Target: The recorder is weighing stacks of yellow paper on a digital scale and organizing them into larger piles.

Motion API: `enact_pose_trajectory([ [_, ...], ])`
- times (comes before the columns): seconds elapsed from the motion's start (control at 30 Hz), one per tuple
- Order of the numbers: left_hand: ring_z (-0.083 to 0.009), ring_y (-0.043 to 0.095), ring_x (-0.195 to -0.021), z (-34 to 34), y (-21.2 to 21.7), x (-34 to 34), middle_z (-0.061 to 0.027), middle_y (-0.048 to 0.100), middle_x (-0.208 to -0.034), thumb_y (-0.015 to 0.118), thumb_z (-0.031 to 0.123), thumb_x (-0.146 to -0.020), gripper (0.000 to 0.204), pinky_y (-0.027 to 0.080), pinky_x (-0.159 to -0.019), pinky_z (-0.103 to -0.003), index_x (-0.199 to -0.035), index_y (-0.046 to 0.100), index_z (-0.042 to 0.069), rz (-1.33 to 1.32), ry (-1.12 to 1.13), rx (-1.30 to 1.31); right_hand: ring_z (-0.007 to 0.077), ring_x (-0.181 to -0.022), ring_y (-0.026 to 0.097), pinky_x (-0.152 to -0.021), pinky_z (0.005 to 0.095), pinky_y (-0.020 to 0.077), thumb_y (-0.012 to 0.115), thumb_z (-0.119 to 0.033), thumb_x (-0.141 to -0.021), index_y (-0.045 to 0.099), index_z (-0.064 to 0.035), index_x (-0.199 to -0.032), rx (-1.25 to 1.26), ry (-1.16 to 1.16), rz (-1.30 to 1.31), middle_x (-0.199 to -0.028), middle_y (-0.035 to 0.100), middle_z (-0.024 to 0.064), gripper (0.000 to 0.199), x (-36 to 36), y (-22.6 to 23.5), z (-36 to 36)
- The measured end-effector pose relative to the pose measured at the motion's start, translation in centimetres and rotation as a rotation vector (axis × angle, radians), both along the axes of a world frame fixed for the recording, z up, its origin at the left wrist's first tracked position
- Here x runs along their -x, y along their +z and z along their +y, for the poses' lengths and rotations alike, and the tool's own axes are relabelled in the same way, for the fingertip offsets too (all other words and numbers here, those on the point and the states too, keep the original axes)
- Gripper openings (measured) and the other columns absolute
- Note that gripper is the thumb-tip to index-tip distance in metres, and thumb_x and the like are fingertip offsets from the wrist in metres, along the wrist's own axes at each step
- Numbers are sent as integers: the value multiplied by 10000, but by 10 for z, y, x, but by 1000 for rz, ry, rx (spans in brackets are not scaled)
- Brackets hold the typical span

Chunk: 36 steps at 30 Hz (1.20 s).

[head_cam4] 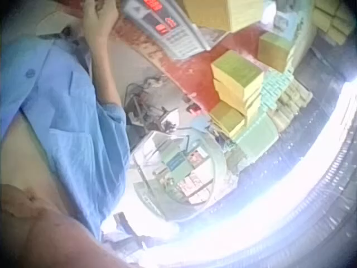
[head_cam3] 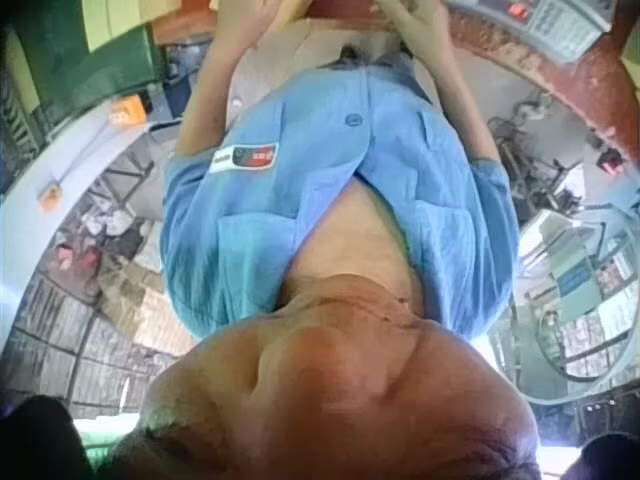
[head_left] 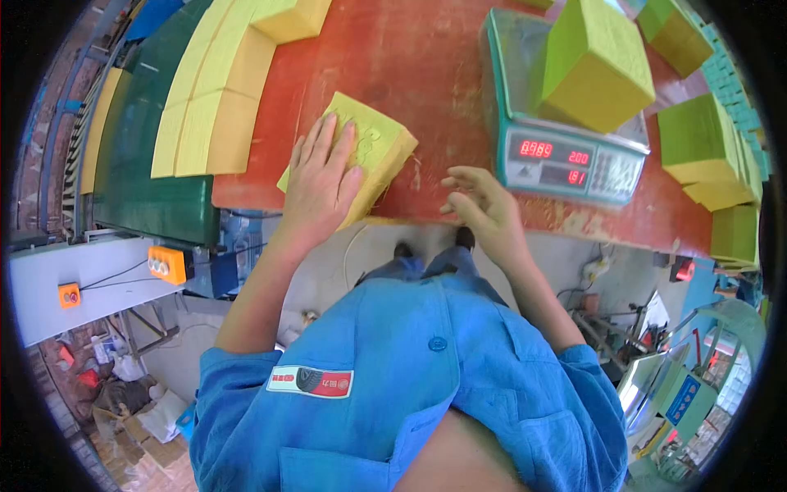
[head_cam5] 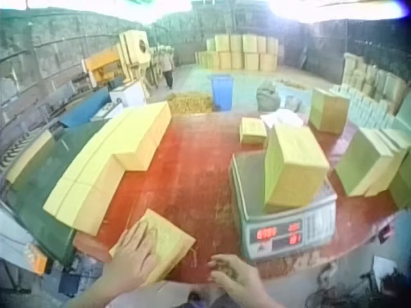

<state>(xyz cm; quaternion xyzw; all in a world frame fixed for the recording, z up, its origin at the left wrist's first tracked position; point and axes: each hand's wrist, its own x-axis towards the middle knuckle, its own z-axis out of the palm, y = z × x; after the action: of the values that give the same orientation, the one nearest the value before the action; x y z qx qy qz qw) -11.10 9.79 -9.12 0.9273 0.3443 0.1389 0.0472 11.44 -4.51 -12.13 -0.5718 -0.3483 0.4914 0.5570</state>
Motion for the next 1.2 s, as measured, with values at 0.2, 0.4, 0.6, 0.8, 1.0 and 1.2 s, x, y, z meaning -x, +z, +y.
enact_pose_trajectory([
  [0.2, -367, 299, -1392, -9, -6, 26, -222, 334, -1490, 512, 274, -925, 548, 224, -1134, -511, -1413, 427, 42, 3, -93, 46, 266, -811, 671, -727, 369, 525, 723, -254, -819, 540, 26, -1225, 44, -37, -453, -1011, 668, 213, 526, 61, -48, 13],
  [0.4, -364, 302, -1392, -11, -9, 36, -218, 332, -1496, 522, 283, -919, 552, 222, -1140, -500, -1413, 435, 50, -21, -189, 63, 279, -753, 650, -680, 370, 509, 686, -187, -845, 607, -12, -1043, 7, -180, -514, -875, 654, 193, 275, 84, -52, 27],
  [0.6, -366, 318, -1383, -2, -13, 36, -205, 347, -1492, 528, 287, -913, 559, 231, -1136, -505, -1417, 437, 63, -29, -216, 54, 355, -723, 632, -618, 384, 506, 634, -227, -881, 614, -22, -958, -122, 333, -693, -866, 652, 195, 220, 99, -129, -40],
  [0.8, -362, 320, -1386, -4, -9, 36, -188, 349, -1497, 545, 271, -893, 561, 240, -1134, -501, -1412, 451, 79, -42, -241, 40, 154, -715, 655, -589, 258, 487, 576, -301, -952, 626, 24, -1100, 172, 60, 174, -935, 673, 78, 361, 107, -89, -17],
  [1.0, -330, 322, -1397, -3, -4, 44, -172, 360, -1497, 562, 249, -866, 567, 238, -1145, -477, -1401, 470, 88, -36, -373, 89, 137, -650, 634, -545, 241, 454, 583, -223, -951, 624, 43, -1082, 185, -159, 291, -880, 669, 99, 300, 118, -74, -16],
  [1.2, -328, 335, -1392, -1, -3, 44, -166, 374, -1491, 562, 244, -848, 570, 239, -1147, -475, -1391, 484, 88, -45, -426, 111, 140, -610, 620, -523, 258, 455, 587, -151, -914, 629, 11, -946, 215, -220, 252, -769, 658, 80, 171, 128, -81, 3],
])
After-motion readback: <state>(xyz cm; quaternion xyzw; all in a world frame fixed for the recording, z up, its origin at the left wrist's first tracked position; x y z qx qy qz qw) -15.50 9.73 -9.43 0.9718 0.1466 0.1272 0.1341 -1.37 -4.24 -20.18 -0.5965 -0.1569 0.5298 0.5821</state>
